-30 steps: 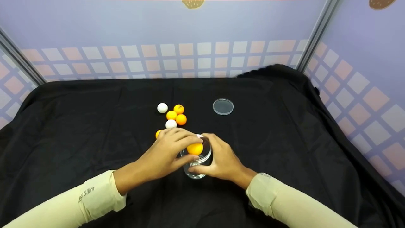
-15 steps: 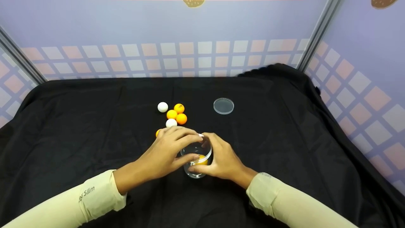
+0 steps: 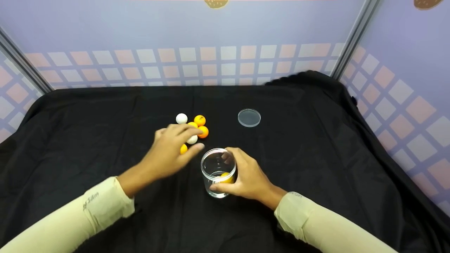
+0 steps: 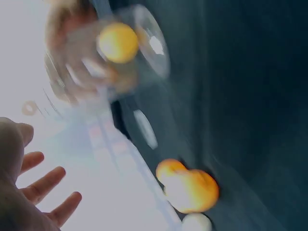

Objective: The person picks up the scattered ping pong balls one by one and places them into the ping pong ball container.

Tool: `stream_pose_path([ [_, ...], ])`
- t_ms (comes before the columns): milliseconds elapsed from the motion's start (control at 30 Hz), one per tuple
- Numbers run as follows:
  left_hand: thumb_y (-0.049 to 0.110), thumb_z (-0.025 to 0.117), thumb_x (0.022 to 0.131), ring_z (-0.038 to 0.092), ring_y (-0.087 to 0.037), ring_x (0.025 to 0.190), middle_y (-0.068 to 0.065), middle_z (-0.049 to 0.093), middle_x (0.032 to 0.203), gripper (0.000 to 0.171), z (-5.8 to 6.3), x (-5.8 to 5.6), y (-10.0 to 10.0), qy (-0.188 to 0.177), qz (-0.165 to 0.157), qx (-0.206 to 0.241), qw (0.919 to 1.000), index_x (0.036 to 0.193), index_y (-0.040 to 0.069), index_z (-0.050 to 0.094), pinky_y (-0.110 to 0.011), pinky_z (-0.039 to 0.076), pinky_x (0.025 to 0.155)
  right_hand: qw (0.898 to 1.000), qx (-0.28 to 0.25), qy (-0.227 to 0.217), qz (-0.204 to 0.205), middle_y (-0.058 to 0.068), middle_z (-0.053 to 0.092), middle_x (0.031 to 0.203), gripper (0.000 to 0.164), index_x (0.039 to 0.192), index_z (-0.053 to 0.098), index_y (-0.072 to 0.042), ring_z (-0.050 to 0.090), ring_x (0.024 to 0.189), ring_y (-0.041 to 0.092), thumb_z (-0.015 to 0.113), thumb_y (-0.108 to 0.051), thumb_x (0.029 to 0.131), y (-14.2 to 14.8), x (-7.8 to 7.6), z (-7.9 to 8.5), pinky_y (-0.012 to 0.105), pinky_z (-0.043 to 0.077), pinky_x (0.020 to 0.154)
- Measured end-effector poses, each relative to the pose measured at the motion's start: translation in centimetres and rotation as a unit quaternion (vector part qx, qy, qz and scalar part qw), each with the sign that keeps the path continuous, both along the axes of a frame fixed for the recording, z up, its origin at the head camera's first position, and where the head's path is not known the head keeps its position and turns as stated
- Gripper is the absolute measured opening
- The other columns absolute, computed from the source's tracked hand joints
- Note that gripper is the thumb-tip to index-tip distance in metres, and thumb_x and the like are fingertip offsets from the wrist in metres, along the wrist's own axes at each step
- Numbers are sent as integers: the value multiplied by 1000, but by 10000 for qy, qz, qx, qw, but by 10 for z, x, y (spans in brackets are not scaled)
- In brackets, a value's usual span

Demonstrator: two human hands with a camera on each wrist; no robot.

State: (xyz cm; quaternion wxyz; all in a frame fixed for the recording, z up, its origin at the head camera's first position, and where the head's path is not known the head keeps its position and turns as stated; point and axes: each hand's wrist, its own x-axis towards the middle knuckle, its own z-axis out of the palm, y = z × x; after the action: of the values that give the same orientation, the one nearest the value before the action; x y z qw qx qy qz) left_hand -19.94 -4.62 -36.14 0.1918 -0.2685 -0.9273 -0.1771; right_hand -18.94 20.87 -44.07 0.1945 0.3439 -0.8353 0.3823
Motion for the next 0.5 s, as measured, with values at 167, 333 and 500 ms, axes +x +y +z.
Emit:
stream_pose_path([
  [167,55,62,95,54,-30,123,2,63,132,45,-14,-25,-25,-638,642,-334,9953,132,29,65,-62,34,98,10000,-56,-54,41,-3,69,114,92,130,58,-9,69,102,14,100,-40,55,0,-1,0,17,49,95],
  [333,59,70,88,54,-36,120,-5,65,126,55,-29,-38,-45,-1176,920,-736,9860,134,29,63,-68,31,98,9999,-52,-80,53,-2,69,114,91,130,59,-8,68,102,13,98,-46,57,0,0,-1,17,48,95],
  [500,54,77,85,56,-37,115,-5,69,120,57,-41,-41,-55,-1484,844,-1178,9783,134,30,63,-73,28,102,9999,-69,-65,52,-2,69,114,90,130,58,-10,68,102,14,97,-48,59,0,0,-1,17,48,95],
])
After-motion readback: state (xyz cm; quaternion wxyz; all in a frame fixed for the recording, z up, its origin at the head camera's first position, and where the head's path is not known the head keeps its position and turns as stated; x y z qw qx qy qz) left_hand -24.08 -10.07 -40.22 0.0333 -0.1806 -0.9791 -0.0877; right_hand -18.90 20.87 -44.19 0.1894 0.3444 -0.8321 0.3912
